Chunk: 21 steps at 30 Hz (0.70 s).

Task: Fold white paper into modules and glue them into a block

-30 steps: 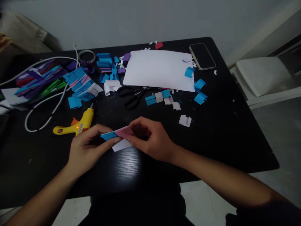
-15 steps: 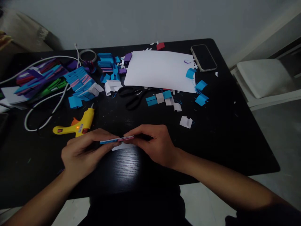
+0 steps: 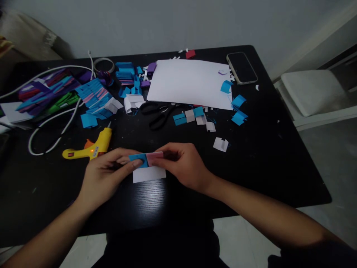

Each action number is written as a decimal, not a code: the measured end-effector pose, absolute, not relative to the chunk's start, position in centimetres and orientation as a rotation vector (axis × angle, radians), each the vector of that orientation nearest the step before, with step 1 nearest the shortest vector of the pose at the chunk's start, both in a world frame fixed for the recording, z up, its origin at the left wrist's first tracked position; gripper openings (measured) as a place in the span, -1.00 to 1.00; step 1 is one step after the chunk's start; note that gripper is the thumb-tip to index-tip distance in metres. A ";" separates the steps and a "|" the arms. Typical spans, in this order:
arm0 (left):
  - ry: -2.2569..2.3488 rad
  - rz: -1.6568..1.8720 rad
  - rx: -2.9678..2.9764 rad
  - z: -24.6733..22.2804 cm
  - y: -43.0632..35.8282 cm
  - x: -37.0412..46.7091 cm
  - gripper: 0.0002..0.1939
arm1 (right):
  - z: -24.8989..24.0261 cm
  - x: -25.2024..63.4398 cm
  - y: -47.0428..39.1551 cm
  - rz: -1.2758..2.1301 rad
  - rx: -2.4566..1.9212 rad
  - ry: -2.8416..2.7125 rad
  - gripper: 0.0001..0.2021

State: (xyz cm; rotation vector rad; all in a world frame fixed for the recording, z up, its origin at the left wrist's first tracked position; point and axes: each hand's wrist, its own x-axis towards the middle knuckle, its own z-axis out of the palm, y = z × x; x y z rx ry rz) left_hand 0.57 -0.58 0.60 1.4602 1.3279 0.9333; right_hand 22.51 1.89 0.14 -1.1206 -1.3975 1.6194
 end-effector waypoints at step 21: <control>1.398 0.727 2.471 0.1 -1.6 -0.4 -0.79 | -1.5 23.3 1.9 0.563 -0.822 -2.318 -0.86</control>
